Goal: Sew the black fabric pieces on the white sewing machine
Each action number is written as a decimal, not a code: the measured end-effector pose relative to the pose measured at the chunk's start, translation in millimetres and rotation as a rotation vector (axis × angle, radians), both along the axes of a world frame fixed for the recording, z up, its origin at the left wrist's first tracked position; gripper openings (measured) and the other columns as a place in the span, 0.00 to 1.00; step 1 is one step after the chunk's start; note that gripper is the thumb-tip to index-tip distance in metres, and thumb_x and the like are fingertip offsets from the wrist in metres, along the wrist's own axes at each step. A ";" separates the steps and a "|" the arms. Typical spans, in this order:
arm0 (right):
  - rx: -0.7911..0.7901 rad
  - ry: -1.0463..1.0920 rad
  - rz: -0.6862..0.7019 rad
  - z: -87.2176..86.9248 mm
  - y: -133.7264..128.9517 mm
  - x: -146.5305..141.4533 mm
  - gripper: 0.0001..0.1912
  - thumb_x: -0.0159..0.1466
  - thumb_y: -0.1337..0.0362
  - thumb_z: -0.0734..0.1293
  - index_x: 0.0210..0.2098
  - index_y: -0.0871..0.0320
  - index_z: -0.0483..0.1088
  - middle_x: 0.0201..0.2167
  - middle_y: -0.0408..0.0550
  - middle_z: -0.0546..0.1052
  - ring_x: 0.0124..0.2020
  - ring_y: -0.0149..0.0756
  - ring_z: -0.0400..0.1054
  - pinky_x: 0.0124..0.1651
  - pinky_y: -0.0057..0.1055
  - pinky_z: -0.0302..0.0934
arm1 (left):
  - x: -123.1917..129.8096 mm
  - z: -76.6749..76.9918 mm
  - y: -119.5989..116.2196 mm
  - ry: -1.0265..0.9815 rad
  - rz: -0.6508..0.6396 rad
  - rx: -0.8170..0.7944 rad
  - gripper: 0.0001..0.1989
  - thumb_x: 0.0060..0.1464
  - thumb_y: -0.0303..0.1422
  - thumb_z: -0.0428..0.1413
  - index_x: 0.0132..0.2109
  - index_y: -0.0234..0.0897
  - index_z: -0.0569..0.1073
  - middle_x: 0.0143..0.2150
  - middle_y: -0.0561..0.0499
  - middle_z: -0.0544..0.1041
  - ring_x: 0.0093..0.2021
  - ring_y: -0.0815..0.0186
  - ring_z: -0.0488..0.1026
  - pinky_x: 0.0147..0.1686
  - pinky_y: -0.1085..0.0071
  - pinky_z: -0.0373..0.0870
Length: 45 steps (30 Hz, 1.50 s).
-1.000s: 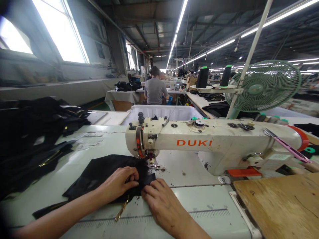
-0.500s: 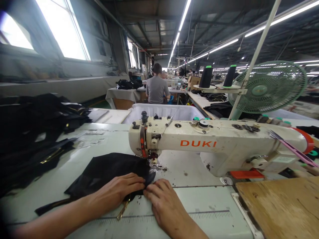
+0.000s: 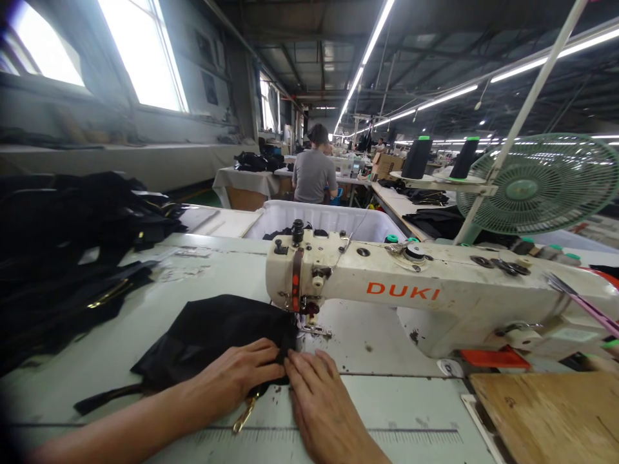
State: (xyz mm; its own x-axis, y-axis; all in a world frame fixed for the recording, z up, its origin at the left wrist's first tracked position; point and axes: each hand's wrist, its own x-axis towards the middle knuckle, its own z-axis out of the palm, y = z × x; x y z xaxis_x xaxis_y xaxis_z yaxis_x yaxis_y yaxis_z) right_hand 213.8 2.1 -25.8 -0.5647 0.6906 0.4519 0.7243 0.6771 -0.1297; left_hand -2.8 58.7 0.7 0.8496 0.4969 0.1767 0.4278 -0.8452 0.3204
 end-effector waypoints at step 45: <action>0.073 -0.130 -0.103 -21.6 62.3 11.8 0.34 0.52 0.80 0.63 0.57 0.54 0.65 0.51 0.51 0.75 0.47 0.48 0.68 0.49 0.44 0.63 | 5.0 -13.5 39.1 -0.189 0.042 -0.101 0.20 0.58 0.18 0.47 0.55 0.38 0.66 0.54 0.44 0.75 0.57 0.60 0.70 0.62 0.61 0.60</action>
State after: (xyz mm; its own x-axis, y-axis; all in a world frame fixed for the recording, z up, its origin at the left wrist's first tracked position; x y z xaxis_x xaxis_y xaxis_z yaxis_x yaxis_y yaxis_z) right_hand 225.6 64.4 -47.4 -0.5500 0.7157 0.4305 0.7976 0.6030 0.0165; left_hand 2.3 97.8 -12.8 0.7843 0.5546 0.2781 0.3865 -0.7874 0.4802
